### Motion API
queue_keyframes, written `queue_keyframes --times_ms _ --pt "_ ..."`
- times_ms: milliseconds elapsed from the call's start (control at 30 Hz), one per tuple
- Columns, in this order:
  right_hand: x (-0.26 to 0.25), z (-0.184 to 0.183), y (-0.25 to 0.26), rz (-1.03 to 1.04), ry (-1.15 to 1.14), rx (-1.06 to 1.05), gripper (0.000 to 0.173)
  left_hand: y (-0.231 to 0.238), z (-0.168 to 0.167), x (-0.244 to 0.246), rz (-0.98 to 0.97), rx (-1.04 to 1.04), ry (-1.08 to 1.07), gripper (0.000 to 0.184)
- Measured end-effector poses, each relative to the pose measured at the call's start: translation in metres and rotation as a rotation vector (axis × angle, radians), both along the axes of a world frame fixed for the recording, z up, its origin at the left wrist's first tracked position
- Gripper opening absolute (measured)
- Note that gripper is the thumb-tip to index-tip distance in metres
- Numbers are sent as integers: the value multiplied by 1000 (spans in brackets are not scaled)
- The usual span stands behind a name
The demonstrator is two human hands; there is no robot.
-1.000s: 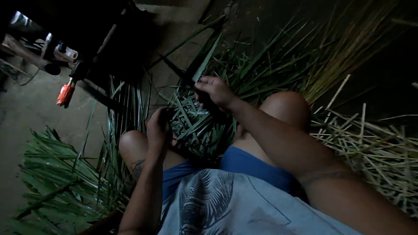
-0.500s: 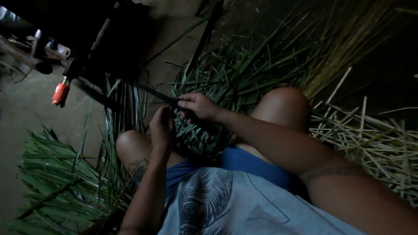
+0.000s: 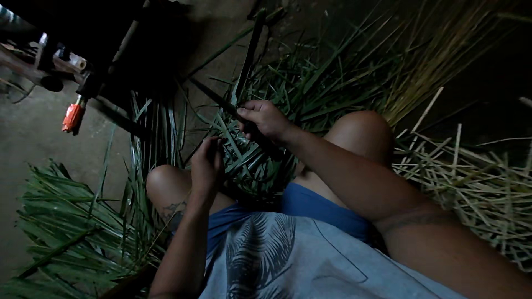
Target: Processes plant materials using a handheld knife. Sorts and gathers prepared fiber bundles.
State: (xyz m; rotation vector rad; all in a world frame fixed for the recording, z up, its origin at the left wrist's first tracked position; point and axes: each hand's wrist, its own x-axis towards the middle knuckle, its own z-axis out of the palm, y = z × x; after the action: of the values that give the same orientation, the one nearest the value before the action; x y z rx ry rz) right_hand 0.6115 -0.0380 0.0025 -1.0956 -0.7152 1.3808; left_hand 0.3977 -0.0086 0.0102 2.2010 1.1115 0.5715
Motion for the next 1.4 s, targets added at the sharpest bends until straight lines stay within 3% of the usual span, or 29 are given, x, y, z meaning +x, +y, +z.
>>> queue_keyframes --times_ms 1400 --pt "38 8 4 -246 -82 -7 27 -17 3 -45 -79 -192 -12 21"
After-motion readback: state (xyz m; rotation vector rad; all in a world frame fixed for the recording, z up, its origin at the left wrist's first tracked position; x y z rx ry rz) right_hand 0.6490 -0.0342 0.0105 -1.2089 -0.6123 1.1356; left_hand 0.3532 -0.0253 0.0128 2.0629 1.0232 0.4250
